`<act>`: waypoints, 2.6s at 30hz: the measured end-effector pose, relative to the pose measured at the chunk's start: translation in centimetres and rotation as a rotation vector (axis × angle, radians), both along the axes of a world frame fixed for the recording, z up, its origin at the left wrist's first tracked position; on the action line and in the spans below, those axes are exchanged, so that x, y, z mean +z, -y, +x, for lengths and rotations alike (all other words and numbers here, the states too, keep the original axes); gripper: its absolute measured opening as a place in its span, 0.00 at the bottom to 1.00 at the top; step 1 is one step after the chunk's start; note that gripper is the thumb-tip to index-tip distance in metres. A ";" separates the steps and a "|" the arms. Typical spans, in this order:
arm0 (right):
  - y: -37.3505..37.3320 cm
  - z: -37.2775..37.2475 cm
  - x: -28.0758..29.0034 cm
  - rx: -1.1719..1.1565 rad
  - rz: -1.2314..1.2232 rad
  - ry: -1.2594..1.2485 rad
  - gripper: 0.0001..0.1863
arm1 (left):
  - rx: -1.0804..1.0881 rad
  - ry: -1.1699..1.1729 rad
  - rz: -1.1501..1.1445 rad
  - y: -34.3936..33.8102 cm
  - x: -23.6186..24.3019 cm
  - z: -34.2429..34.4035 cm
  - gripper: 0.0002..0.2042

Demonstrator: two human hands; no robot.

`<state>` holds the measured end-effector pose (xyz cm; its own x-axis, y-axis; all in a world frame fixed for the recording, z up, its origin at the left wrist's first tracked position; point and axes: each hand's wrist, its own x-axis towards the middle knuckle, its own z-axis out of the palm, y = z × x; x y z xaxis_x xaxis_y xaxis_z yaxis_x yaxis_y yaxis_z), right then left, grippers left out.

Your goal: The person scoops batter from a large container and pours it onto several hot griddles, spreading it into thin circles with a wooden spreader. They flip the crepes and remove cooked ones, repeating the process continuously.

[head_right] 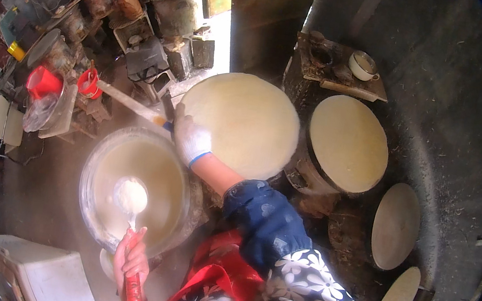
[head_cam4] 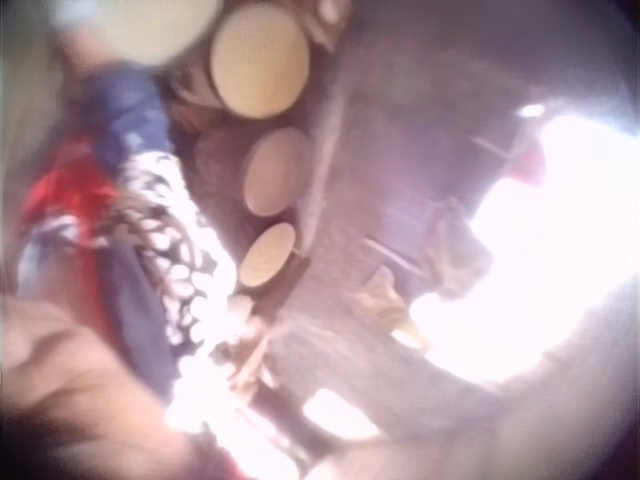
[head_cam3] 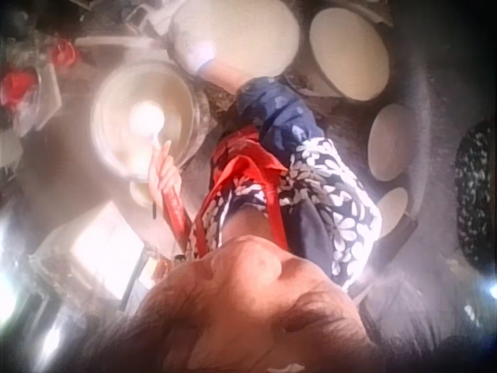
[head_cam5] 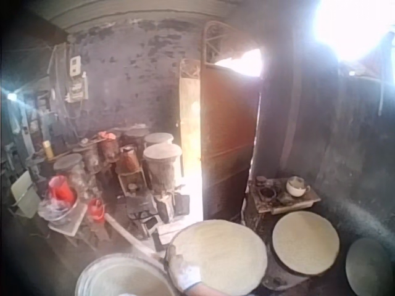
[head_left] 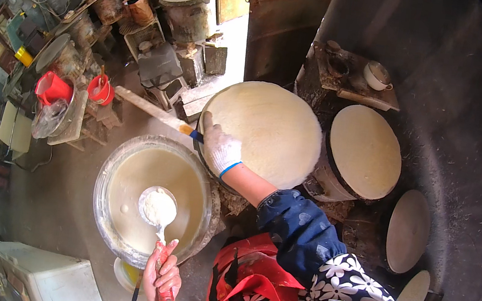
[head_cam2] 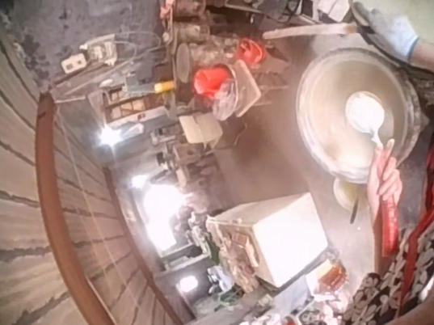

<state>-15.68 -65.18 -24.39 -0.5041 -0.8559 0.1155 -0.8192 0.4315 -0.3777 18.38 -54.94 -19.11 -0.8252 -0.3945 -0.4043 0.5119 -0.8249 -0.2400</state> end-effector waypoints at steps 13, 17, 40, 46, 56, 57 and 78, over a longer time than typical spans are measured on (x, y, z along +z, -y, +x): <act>-12.7 -16.0 -3.8 -0.367 -0.097 0.044 0.34 | -0.013 -0.111 0.031 0.1 -2.6 -3.7 0.30; -16.9 -18.5 -4.7 -0.541 -0.042 0.198 0.35 | -0.051 -0.170 0.077 1.5 -2.5 -4.1 0.31; -11.4 -10.6 9.5 -0.545 -0.510 0.531 0.36 | -0.386 -0.149 -0.110 11.9 -0.1 -7.5 0.26; -19.2 -11.5 10.7 -0.711 -0.496 0.368 0.36 | -0.577 -0.053 -0.102 14.0 -1.3 -12.5 0.25; -33.5 -2.4 6.7 -1.187 -0.337 0.235 0.42 | -1.002 -0.159 0.079 13.8 -3.9 -22.4 0.30; -36.5 0.7 6.6 -1.263 -0.360 0.216 0.42 | -1.071 -0.152 0.100 12.5 -3.9 -22.8 0.30; -74.7 59.1 18.7 -2.593 0.811 0.179 0.40 | -2.212 -0.112 0.240 -42.1 -7.1 -25.9 0.30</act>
